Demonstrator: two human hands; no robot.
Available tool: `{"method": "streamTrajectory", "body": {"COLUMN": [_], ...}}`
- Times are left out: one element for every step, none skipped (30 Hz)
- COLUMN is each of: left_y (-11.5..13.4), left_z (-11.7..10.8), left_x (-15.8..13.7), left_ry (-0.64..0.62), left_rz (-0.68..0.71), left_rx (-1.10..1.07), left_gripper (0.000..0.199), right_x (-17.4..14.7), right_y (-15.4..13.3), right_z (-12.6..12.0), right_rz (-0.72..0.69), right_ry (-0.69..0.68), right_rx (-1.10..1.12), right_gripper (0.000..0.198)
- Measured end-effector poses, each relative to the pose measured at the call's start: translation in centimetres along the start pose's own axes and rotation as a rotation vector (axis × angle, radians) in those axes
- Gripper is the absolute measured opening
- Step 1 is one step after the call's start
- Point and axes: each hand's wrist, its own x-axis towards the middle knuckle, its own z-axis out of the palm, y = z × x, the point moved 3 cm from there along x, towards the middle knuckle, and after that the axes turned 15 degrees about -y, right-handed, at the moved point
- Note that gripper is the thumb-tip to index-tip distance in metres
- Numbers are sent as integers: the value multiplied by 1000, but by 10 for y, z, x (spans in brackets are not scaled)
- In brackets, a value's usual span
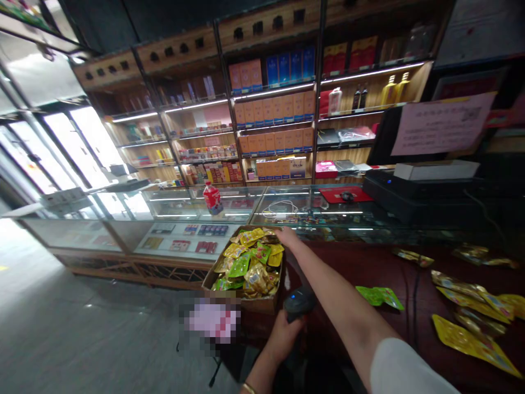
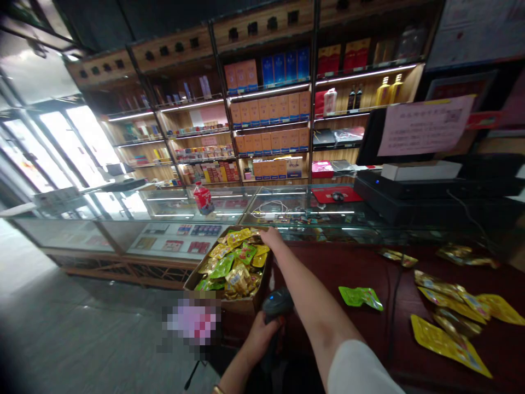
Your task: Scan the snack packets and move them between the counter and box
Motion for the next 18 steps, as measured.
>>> {"method": "streamTrajectory", "body": {"left_y": [-1,-2,-1,0,2,4,6,8,9,9,8,7,6,4,3,3,3,4], "left_z": [-1,-2,-2,-2,-2,-1,0,1,2,3,4,5,5,6,6,7,7,6], "left_x": [1,2,3,3,3,2,1,1,0,0,0,1,1,2,2,2,1,0], "left_ry": [11,21,24,15,-5,-26,-43,-53,-52,-42,-28,-14,-2,6,6,-3,-14,-28], "left_rz": [-6,-7,-4,3,8,14,19,21,22,22,21,20,20,23,25,25,26,26], "left_rx": [13,24,31,35,35,30,23,19,16,17,23,33,44,55,65,74,79,80], "left_gripper": [56,59,60,61,61,60,59,59,58,58,58,58,58,58,58,57,57,57], "right_x": [-8,-21,-38,-60,-84,-110,-138,-164,-188,-209,-225,-238,-246,-251,-253,-253,-251,-248], "right_y": [9,21,36,53,71,90,110,129,147,164,178,189,198,203,206,205,203,198], "right_z": [-2,-6,-13,-22,-34,-48,-63,-78,-93,-106,-117,-123,-125,-123,-116,-107,-94,-81], "right_rz": [35,58,83,111,145,192,250,313,363,411,474,520,556,568,548,491,400,291], "right_ry": [14,44,80,118,160,205,252,299,333,367,388,389,381,364,346,334,331,345], "right_rx": [-13,-26,-49,-78,-114,-155,-197,-234,-267,-313,-428,-526,-608,-665,-677,-645,-574,-474], "right_gripper": [33,35,37,40,42,44,46,49,51,52,53,56,60,63,64,62,60,60]}}
